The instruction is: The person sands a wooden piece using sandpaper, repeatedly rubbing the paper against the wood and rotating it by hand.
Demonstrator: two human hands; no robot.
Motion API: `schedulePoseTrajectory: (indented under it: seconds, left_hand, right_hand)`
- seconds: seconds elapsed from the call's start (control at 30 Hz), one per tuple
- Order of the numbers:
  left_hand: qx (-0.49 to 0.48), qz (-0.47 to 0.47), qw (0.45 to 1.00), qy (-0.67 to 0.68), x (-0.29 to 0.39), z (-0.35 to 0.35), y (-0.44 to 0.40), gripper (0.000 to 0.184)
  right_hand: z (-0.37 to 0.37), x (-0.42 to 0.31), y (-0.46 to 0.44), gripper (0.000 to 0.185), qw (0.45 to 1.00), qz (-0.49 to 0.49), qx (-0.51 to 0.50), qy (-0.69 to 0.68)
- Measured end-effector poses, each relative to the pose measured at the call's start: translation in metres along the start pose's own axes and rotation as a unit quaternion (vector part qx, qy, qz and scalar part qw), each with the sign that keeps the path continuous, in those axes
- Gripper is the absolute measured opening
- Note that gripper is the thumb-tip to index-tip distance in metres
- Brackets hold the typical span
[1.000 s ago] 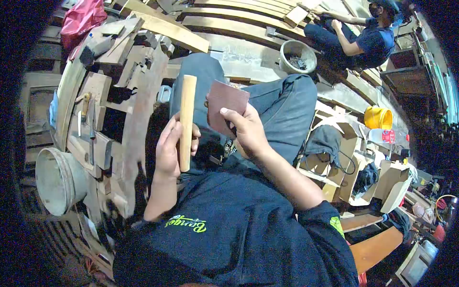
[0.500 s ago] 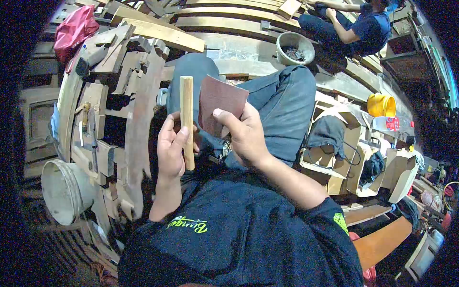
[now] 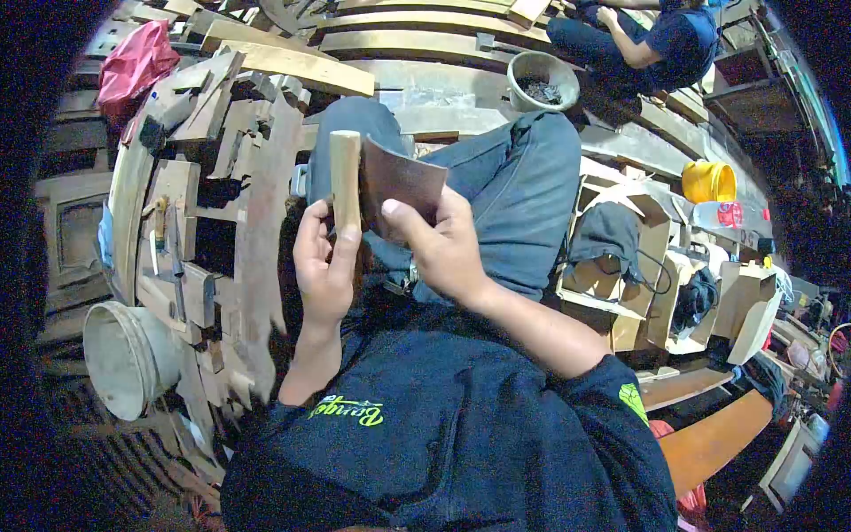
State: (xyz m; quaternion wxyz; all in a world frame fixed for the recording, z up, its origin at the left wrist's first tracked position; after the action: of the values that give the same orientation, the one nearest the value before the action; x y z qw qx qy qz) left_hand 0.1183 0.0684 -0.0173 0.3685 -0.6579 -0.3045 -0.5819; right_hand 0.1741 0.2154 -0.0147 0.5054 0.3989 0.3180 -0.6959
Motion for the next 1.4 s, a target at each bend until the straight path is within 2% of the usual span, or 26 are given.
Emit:
schedulePoseTrajectory:
  seconds: [0.1,0.17,0.23,0.3,0.4,0.5,0.53,0.63,0.77,0.83,0.9,0.97,1.03,1.1,1.17,1.27,1.3,1.37,1.4]
  left_hand:
    - [0.004,-0.038,0.999,0.023,-0.003,0.000,0.004,0.035]
    - [-0.014,-0.036,0.999,0.024,0.003,0.005,0.004,0.034]
    - [-0.007,-0.054,0.998,0.035,0.005,0.009,0.006,0.033]
    - [-0.014,-0.054,0.998,0.003,-0.002,0.003,0.006,0.033]
    - [-0.005,-0.002,0.999,-0.035,0.000,0.006,0.006,0.031]
    - [-0.008,-0.017,0.997,-0.073,0.004,0.006,0.006,0.031]
    - [0.000,-0.048,0.999,-0.012,-0.001,0.003,0.007,0.030]
    - [0.010,-0.010,1.000,-0.010,0.003,0.005,0.005,0.031]
    - [-0.001,-0.048,0.996,-0.077,-0.014,0.002,0.017,0.032]
    - [-0.013,0.030,0.979,-0.202,-0.012,-0.003,0.013,0.030]
    - [0.028,-0.064,0.992,-0.109,-0.021,-0.013,0.012,0.032]
    - [0.050,-0.060,0.994,-0.076,-0.013,-0.017,0.010,0.035]
    - [0.037,-0.052,0.993,-0.103,-0.008,-0.018,0.009,0.037]
    - [-0.009,-0.058,0.996,-0.071,-0.004,-0.009,0.008,0.035]
    - [-0.029,-0.053,0.994,-0.088,-0.004,-0.006,0.009,0.041]
    - [-0.059,-0.009,0.977,-0.205,0.007,0.001,0.004,0.056]
    - [-0.060,-0.010,0.977,-0.203,0.008,0.001,0.002,0.056]
    - [-0.074,0.094,0.953,-0.278,0.018,0.005,-0.002,0.052]
    - [-0.084,0.099,0.952,-0.277,0.019,0.005,-0.003,0.051]
  right_hand:
    - [-0.002,0.003,0.002,0.031,0.999,0.042,-0.013,0.013]
    - [-0.002,-0.006,-0.002,0.022,0.999,-0.011,0.025,-0.022]
    - [0.000,-0.004,0.005,0.022,0.999,-0.001,0.043,-0.012]
    - [0.003,0.004,0.009,0.021,1.000,-0.010,0.010,0.028]
    - [-0.003,0.001,0.006,0.019,0.999,-0.008,0.038,0.013]
    - [-0.009,0.009,0.006,0.019,0.999,0.000,0.046,0.025]
    - [-0.007,0.013,0.008,0.019,0.999,0.013,0.025,0.031]
    - [-0.001,0.011,0.007,0.019,0.999,0.019,0.021,0.045]
    - [-0.009,0.004,-0.001,0.020,0.996,0.013,0.078,-0.028]
    - [-0.011,0.004,-0.003,0.023,0.989,0.019,0.094,-0.111]
    - [-0.016,0.010,-0.004,0.024,0.987,0.031,0.090,-0.131]
    - [-0.018,0.015,-0.005,0.025,0.984,0.044,0.084,-0.153]
    - [-0.013,0.017,-0.006,0.028,0.975,0.063,0.053,-0.207]
    - [-0.014,0.018,-0.007,0.027,0.983,0.067,0.048,-0.165]
    - [-0.011,0.020,-0.007,0.032,0.968,0.100,0.048,-0.225]
    - [-0.009,0.018,-0.008,0.040,0.956,0.114,0.030,-0.270]
    - [-0.008,0.019,-0.008,0.044,0.949,0.122,0.021,-0.291]
    - [-0.012,0.024,-0.009,0.050,0.946,0.136,-0.002,-0.294]
    - [-0.013,0.024,-0.010,0.053,0.938,0.131,-0.011,-0.321]
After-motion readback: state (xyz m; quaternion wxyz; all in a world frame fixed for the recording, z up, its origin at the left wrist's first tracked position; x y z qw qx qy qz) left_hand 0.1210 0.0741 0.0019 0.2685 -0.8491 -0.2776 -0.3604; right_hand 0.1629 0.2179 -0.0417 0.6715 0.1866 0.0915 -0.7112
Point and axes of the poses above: each hand's wrist, its own y-axis away from the middle knuckle, its own z-axis out of the palm, x = y × z, the point moved 5 cm from there along -y, towards the middle knuckle, and after that the axes turned 9 degrees about -x, right-handed, at the moved point
